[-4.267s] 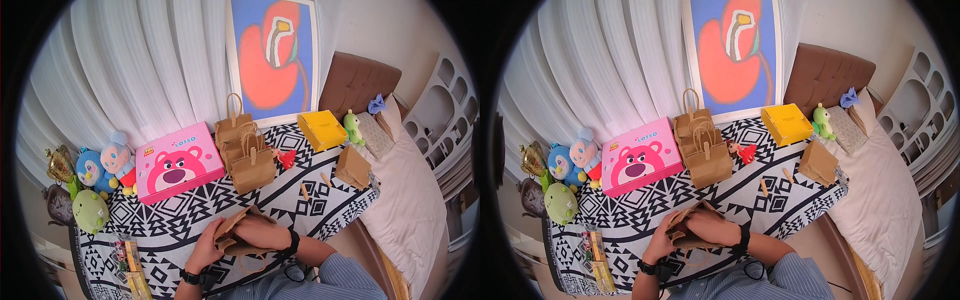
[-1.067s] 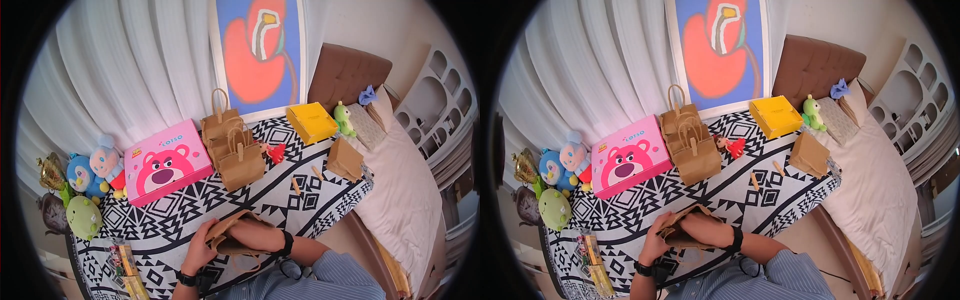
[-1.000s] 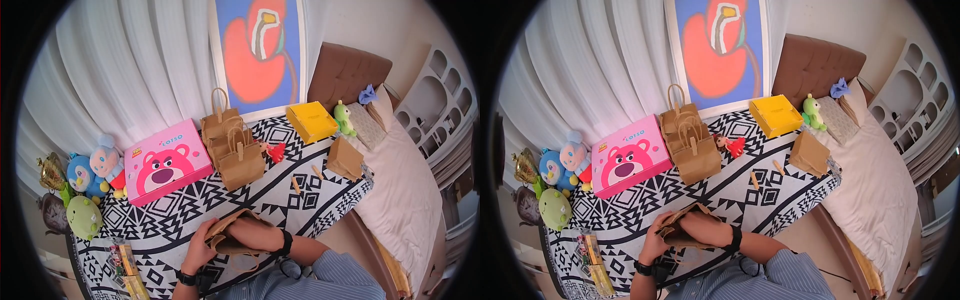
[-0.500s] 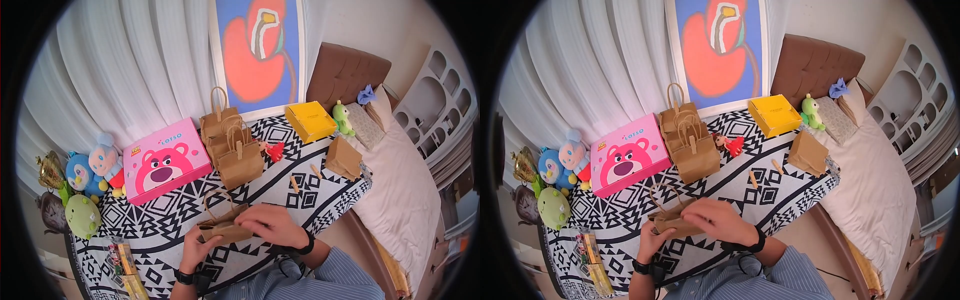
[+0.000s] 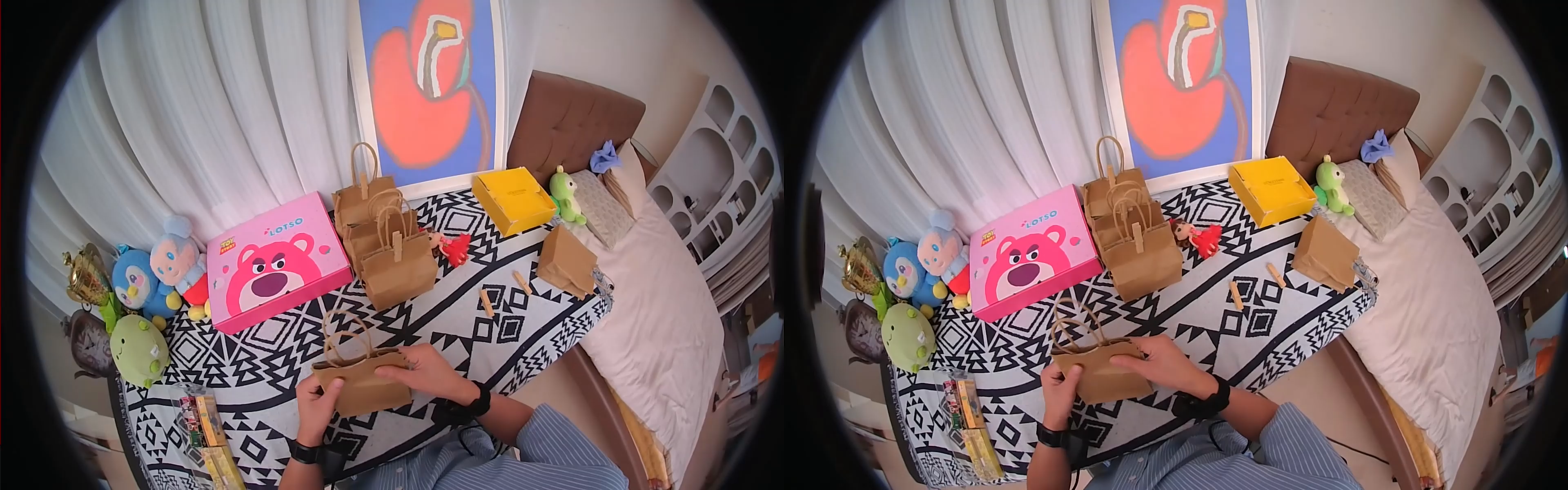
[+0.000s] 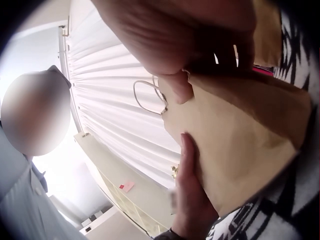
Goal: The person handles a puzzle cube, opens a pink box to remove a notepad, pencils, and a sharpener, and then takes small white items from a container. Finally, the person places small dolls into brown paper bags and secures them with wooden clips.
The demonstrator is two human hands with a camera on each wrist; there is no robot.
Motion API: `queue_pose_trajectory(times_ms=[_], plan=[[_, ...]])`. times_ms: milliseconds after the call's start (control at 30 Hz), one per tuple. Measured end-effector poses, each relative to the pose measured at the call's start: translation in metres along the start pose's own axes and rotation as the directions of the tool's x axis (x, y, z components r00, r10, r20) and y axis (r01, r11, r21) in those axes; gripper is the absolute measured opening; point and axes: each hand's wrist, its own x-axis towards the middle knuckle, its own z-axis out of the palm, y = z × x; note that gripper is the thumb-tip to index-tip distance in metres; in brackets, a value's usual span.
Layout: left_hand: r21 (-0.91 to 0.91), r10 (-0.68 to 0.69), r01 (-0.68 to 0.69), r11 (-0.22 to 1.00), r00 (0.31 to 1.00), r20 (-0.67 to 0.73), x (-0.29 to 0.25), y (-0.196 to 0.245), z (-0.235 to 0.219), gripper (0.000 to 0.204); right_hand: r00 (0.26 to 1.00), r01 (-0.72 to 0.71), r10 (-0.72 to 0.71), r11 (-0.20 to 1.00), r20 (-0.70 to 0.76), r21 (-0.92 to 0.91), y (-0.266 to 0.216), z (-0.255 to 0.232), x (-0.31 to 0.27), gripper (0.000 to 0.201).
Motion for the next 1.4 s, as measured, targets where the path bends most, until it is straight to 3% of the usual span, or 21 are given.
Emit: queue_pose_trajectory(times_ms=[33,133,200,333,533,600,733,800,933,1400], plan=[[0.001,0.000,0.000,1.000,1.000,0.001,-0.001,0.001,0.001,0.017,1.000,0.010,-0.009,0.997,0.011,-0.079,0.001,0.001,0.001,0.036],[-0.033,0.000,-0.002,0.999,0.999,-0.051,-0.002,0.007,0.011,0.017,0.999,0.038,-0.039,0.998,-0.032,-0.058,-0.020,0.007,0.003,0.036],[0.042,0.140,-0.136,0.990,0.986,-0.092,-0.003,0.006,0.017,0.015,0.999,0.036,-0.037,0.997,-0.017,-0.069,-0.021,0.007,0.003,0.035],[0.093,0.140,-0.135,0.986,0.989,-0.046,-0.002,0.000,0.003,0.015,0.997,0.065,-0.067,0.997,-0.044,-0.044,-0.015,0.009,0.003,0.033],[-0.003,0.075,-0.075,0.997,0.996,-0.048,-0.001,0.002,-0.005,0.018,0.997,0.074,-0.076,0.994,-0.011,-0.079,-0.013,0.004,0.004,0.028],[-0.046,0.027,-0.024,0.999,0.997,0.071,-0.002,0.003,-0.008,0.023,0.993,0.113,-0.108,0.985,0.042,-0.131,-0.002,0.005,0.006,0.028],[-0.097,-0.009,0.022,0.995,0.992,0.129,-0.005,0.009,-0.004,0.027,0.985,0.148,-0.132,0.976,0.107,-0.157,-0.005,0.006,0.005,0.027],[-0.073,-0.093,0.103,0.992,0.988,0.124,-0.006,0.013,-0.003,0.028,0.982,0.172,-0.155,0.972,0.112,-0.162,-0.008,0.005,0.004,0.028],[-0.024,-0.037,0.040,0.999,0.992,0.117,-0.006,0.014,-0.002,0.026,0.961,0.273,-0.260,0.949,0.098,-0.158,-0.009,0.006,0.004,0.028],[-0.049,-0.011,0.015,0.999,0.996,0.089,-0.006,0.008,-0.001,0.026,0.971,0.237,-0.227,0.960,0.077,-0.147,-0.012,0.006,0.004,0.028]])
